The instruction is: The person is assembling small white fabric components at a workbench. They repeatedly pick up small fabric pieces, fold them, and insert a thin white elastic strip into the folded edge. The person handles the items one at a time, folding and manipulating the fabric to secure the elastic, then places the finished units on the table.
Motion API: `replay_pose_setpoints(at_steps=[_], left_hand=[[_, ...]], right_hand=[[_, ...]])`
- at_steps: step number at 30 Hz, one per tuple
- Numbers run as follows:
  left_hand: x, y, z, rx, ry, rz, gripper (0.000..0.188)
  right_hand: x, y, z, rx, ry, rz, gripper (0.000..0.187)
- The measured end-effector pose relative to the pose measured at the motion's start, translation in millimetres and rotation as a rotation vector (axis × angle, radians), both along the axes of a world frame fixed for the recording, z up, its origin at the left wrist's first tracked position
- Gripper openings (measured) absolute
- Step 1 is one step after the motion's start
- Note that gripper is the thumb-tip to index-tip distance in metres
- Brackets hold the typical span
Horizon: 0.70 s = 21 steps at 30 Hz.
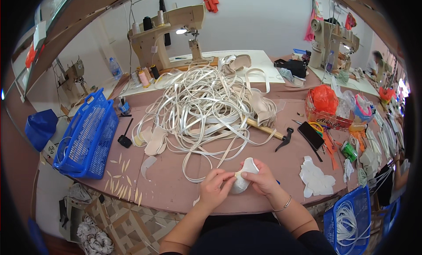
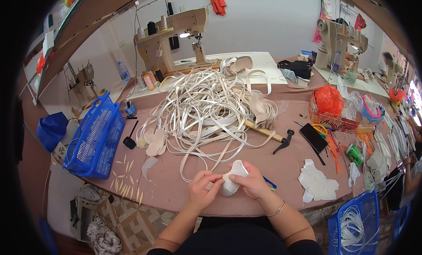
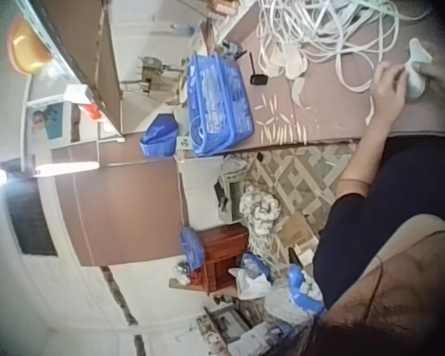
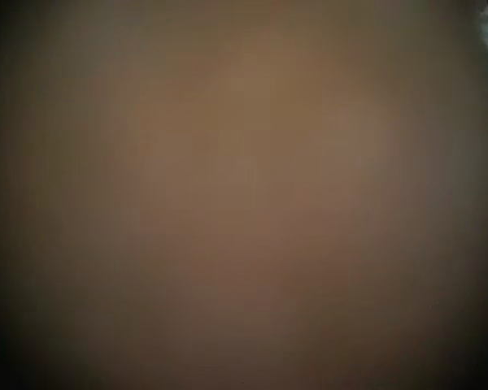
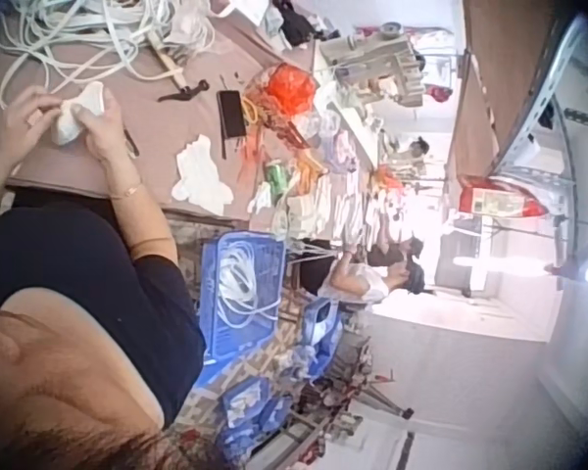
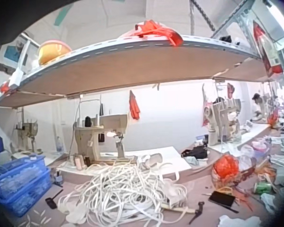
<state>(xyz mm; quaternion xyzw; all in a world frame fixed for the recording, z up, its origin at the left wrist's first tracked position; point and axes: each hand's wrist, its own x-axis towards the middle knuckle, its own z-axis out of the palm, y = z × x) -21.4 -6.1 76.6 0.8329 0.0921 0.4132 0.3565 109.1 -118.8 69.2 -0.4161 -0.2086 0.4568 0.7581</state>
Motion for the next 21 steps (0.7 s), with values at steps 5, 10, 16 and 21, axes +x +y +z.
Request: replay_pose_setpoints(at_steps=[5, 10, 16, 21], left_hand=[[1, 4, -5, -0.185, 0.029, -0.104, 0.010], [8, -1, -10, -0.043, -0.056, -0.023, 0.009], [13, -7, -19, -0.033, -0.060, 0.063, 0.014], [16, -8, -25, -0.029, -0.093, 0.073, 0.016]], right_hand=[[1, 1, -3, 0.018, 0.070, 0.103, 0.035], [0, 3, -9, 0.065, 0.135, 0.145, 0.035], [2, 7, -16, 0.086, 0.110, 0.159, 0.037], [4, 7, -17, 0.063, 0.116, 0.157, 0.040]])
